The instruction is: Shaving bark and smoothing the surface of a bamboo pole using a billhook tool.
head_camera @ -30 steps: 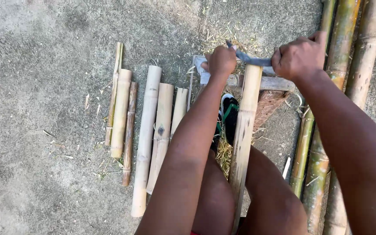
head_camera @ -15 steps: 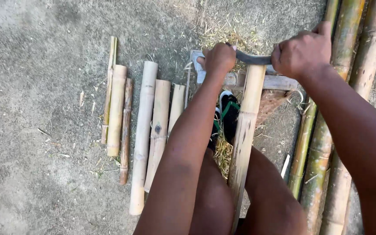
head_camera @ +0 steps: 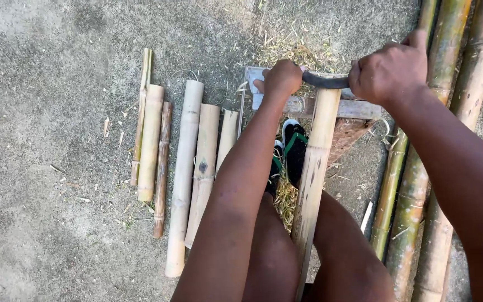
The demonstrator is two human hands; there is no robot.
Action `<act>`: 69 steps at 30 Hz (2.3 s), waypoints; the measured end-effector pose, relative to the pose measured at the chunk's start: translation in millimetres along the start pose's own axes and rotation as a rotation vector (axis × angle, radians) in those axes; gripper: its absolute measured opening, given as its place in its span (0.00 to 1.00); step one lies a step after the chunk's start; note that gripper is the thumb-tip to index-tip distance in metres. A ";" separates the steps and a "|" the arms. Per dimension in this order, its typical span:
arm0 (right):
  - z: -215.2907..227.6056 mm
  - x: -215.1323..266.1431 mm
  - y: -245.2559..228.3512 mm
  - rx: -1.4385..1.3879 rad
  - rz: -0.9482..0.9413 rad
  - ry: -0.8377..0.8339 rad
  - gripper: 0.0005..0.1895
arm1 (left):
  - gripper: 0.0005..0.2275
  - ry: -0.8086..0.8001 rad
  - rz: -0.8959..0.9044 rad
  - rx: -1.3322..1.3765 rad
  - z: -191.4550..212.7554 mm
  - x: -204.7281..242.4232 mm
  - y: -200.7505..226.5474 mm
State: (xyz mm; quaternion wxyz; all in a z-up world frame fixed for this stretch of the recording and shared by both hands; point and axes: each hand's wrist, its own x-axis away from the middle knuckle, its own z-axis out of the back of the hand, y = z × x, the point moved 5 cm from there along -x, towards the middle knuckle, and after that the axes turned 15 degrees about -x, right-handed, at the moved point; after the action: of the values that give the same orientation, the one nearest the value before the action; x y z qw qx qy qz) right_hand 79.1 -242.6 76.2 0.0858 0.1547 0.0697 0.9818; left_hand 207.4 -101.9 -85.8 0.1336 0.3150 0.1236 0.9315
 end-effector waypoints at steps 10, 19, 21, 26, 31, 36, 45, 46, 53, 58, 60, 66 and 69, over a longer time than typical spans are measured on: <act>-61.6 5.8 17.3 -0.101 -0.139 -0.099 0.31 | 0.24 -0.032 -0.009 0.253 -5.8 7.4 -2.9; -96.8 48.0 -8.1 -0.533 0.050 0.567 0.23 | 0.15 0.149 -0.069 0.042 31.6 74.5 -15.8; -101.3 39.6 -4.9 -0.464 0.033 0.539 0.22 | 0.14 0.160 -0.052 0.076 39.0 72.5 -12.7; -35.9 32.1 -2.8 -0.243 -0.012 0.265 0.25 | 0.15 0.166 -0.027 0.069 21.6 60.0 -5.6; -17.5 28.1 8.0 -0.049 0.070 0.340 0.28 | 0.14 0.199 -0.053 0.059 2.8 53.9 4.4; 9.5 15.7 2.6 0.072 0.024 0.158 0.33 | 0.16 0.139 -0.021 0.106 -1.9 47.4 13.2; 9.8 -17.3 16.2 0.134 -0.041 0.122 0.28 | 0.15 -0.010 0.035 0.221 4.6 9.7 36.6; 9.1 -12.6 15.7 0.133 -0.031 0.109 0.28 | 0.15 -0.021 0.046 0.225 8.7 14.8 34.6; -56.2 36.0 9.8 -0.243 -0.042 0.250 0.28 | 0.15 0.130 -0.088 0.090 30.0 65.9 7.4; -101.9 45.9 -1.1 -0.513 0.087 0.591 0.24 | 0.15 0.121 -0.080 0.020 33.7 88.2 -6.2; -108.5 30.2 4.6 -0.541 0.028 0.553 0.22 | 0.14 0.252 -0.091 0.015 33.1 77.5 -1.9; -80.7 -0.1 4.1 -0.685 -0.108 0.397 0.25 | 0.13 0.172 -0.057 0.085 51.0 40.4 5.3; -95.9 12.4 -6.9 -0.604 -0.132 0.181 0.26 | 0.12 0.152 -0.074 0.001 43.8 71.0 -13.8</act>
State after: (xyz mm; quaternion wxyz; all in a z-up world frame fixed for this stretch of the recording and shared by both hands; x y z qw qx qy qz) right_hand 38.3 -244.1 -11.7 0.1845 0.0293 -0.2077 0.9602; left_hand 182.5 -59.4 -17.1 0.1579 0.2389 0.1454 0.9470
